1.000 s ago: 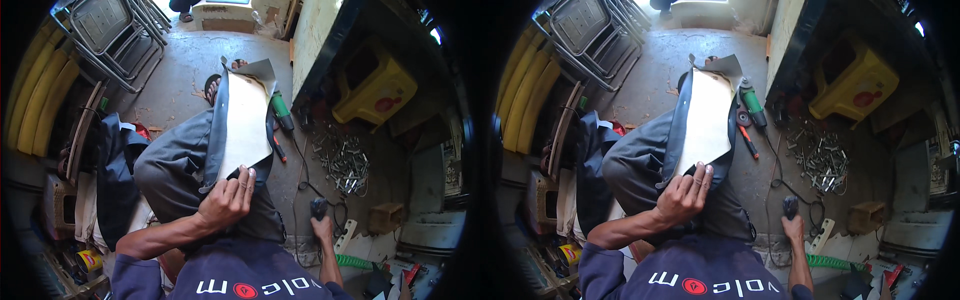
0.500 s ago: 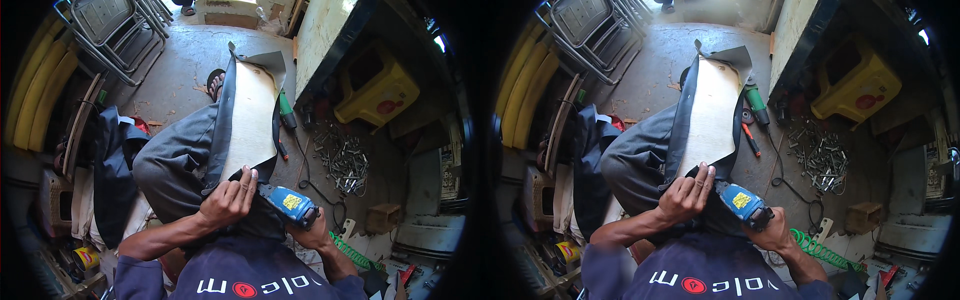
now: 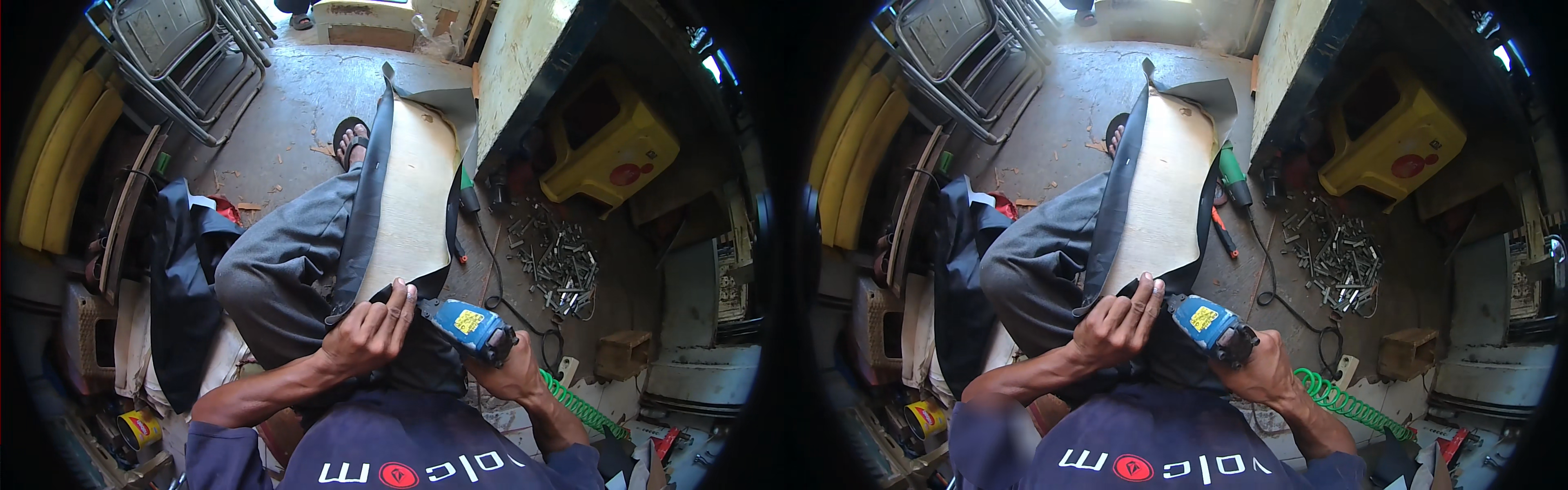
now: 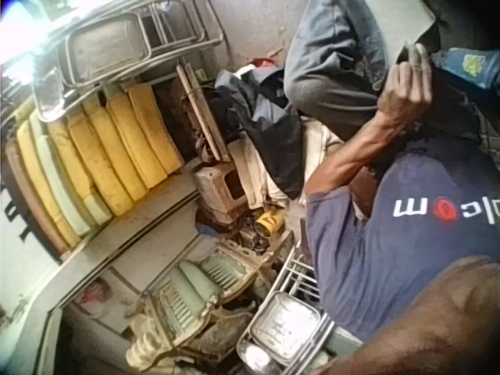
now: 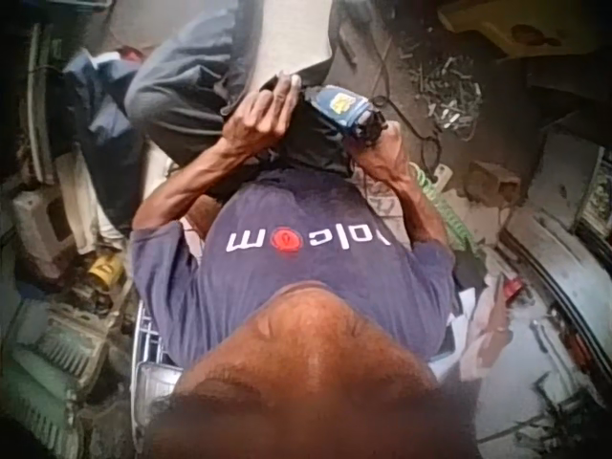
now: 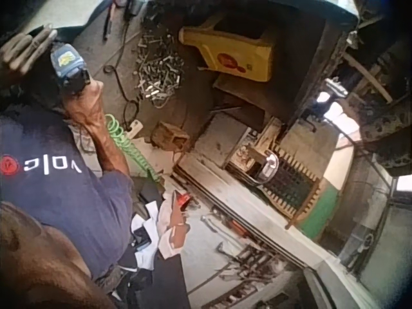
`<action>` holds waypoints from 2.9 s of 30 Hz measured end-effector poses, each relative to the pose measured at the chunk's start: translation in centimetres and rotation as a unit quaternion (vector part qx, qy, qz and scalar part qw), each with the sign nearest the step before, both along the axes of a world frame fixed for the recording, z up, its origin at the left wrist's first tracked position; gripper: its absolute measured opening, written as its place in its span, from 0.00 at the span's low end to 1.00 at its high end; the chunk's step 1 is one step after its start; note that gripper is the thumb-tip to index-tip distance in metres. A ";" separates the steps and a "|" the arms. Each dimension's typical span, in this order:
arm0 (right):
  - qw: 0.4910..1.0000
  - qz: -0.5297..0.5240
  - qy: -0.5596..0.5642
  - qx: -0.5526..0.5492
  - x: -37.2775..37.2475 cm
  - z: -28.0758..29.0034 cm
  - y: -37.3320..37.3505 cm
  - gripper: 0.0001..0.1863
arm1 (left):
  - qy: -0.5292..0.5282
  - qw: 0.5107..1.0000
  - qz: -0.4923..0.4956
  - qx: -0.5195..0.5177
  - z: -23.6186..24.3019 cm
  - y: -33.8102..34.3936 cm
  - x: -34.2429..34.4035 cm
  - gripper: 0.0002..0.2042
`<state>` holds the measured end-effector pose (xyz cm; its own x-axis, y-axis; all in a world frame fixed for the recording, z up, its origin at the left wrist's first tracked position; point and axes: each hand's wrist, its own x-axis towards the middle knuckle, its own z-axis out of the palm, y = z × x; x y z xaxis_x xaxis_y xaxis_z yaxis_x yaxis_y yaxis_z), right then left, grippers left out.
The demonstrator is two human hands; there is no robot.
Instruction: The person wraps a curved furniture component with black fabric, using a pneumatic staple gun to secure the material to the wooden underside after adjusting the fit by hand.
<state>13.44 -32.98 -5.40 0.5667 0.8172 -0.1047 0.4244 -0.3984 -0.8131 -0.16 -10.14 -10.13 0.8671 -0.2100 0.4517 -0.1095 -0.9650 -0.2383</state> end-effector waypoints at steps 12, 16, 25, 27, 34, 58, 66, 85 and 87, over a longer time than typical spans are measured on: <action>1.000 -0.015 -0.006 -0.018 1.5 0.4 0.3 0.11 | -0.026 0.999 -0.021 0.023 -0.3 1.0 -0.7 0.17; 0.999 -0.008 -0.027 -0.027 1.9 -0.3 0.5 0.10 | -0.025 0.999 -0.036 0.030 -0.3 1.5 -1.1 0.16; 0.998 -0.031 -0.049 0.027 1.5 0.5 -0.8 0.09 | 0.076 0.997 -0.020 0.024 1.9 2.9 -4.0 0.17; 0.992 -0.098 -0.054 0.055 1.5 0.8 -1.3 0.10 | 0.089 0.996 -0.001 -0.030 2.5 2.2 -3.7 0.19; 0.988 -0.121 -0.076 0.049 3.2 -0.7 -1.9 0.07 | 0.014 0.963 0.103 -0.247 1.6 -1.5 3.5 0.19; 0.979 0.113 -0.163 0.050 9.1 0.0 3.2 0.14 | -0.053 0.892 0.139 -0.428 -1.1 -3.0 4.5 0.05; 0.981 0.124 -0.147 0.036 7.7 0.0 2.6 0.15 | -0.004 0.893 0.103 -0.437 -0.6 -1.9 3.8 0.04; 0.979 0.137 -0.153 0.021 4.7 -1.3 1.3 0.20 | 0.014 0.889 0.096 -0.447 0.0 -1.2 3.6 0.04; 0.979 0.119 -0.155 0.049 4.4 -1.6 0.9 0.20 | 0.012 0.889 0.094 -0.448 0.0 -1.1 3.6 0.04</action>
